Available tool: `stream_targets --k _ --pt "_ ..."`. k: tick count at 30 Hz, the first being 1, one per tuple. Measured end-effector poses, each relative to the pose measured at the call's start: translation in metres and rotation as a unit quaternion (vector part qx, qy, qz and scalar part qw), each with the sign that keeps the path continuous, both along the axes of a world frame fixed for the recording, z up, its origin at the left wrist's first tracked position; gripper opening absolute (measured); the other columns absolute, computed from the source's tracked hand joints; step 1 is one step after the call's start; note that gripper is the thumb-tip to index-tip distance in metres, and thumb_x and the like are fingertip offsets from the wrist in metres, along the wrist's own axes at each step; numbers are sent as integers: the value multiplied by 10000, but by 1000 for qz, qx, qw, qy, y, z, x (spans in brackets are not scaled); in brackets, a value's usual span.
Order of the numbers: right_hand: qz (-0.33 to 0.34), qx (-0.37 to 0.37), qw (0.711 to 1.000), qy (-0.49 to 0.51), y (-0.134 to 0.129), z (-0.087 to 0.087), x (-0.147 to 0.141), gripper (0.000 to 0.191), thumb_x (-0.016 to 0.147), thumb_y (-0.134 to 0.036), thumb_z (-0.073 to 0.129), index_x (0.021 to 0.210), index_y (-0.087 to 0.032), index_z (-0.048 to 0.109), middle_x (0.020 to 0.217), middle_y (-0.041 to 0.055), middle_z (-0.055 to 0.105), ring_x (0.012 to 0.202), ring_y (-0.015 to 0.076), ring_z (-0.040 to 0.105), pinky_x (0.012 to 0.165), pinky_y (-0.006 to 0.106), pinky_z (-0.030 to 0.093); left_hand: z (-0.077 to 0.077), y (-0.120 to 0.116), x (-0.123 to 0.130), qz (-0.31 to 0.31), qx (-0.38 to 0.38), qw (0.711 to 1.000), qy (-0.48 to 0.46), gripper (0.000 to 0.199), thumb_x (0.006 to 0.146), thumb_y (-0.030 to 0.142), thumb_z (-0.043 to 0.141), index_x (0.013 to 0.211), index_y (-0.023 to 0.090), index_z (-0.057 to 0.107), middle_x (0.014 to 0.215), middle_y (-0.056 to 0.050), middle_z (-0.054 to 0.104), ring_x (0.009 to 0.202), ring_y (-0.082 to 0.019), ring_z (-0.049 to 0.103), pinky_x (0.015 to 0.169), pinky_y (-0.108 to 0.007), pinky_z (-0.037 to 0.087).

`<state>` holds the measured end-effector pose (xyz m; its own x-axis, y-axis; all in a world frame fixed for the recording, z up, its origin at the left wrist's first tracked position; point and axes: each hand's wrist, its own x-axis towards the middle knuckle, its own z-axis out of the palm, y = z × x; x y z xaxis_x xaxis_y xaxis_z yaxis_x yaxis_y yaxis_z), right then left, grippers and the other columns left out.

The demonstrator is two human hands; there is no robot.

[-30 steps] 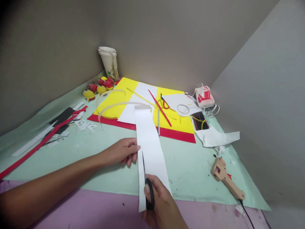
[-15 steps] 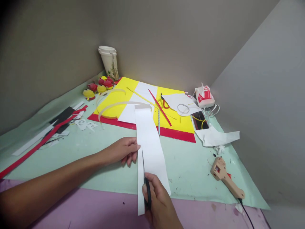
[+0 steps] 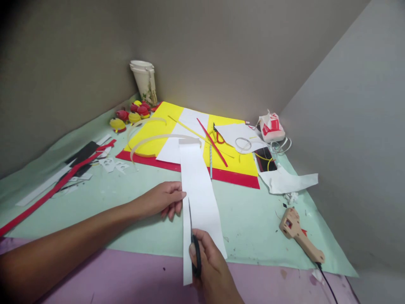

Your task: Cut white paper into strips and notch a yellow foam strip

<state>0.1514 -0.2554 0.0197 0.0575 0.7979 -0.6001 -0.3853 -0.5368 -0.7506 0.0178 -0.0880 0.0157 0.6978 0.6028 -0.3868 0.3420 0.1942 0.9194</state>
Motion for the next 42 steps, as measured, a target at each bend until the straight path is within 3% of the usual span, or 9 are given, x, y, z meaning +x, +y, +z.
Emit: stream_targets --k 12,20,25,31,42 --pt "28 -21 999 -38 1 5 3 525 684 -635 703 1043 -256 647 565 -57 439 474 107 363 438 203 338 0 0 -1 -3 -1 1000 -3 194 868 374 478 823 188 450 649 5 634 433 -91 542 370 -185 340" --pt "-12 -19 999 24 3 5 -1 496 669 -555 770 1025 -241 628 588 -72 441 479 73 328 440 170 294 -1 -1 0 -1 4 1000 -1 209 863 390 479 821 186 455 649 4 632 431 -91 541 366 -182 334" --pt "3 -23 1000 8 2 2 0 529 680 -591 741 1057 -244 612 555 -76 418 457 75 295 417 177 237 -1 -1 0 0 8 1000 1 195 860 379 475 826 187 460 646 2 633 431 -93 545 369 -185 333" --pt "26 -13 999 -31 1 0 1 546 683 -641 694 1069 -262 621 550 -64 425 461 107 353 422 204 299 -1 -1 -1 -2 6 1000 6 209 861 391 479 824 186 463 653 1 637 433 -90 540 372 -183 326" --pt "-10 -11 999 45 1 3 -1 493 684 -555 760 1021 -229 608 539 -85 388 470 74 293 449 185 259 -2 -1 -1 -3 5 1000 2 208 861 390 483 826 186 467 650 6 635 433 -93 539 370 -192 331"
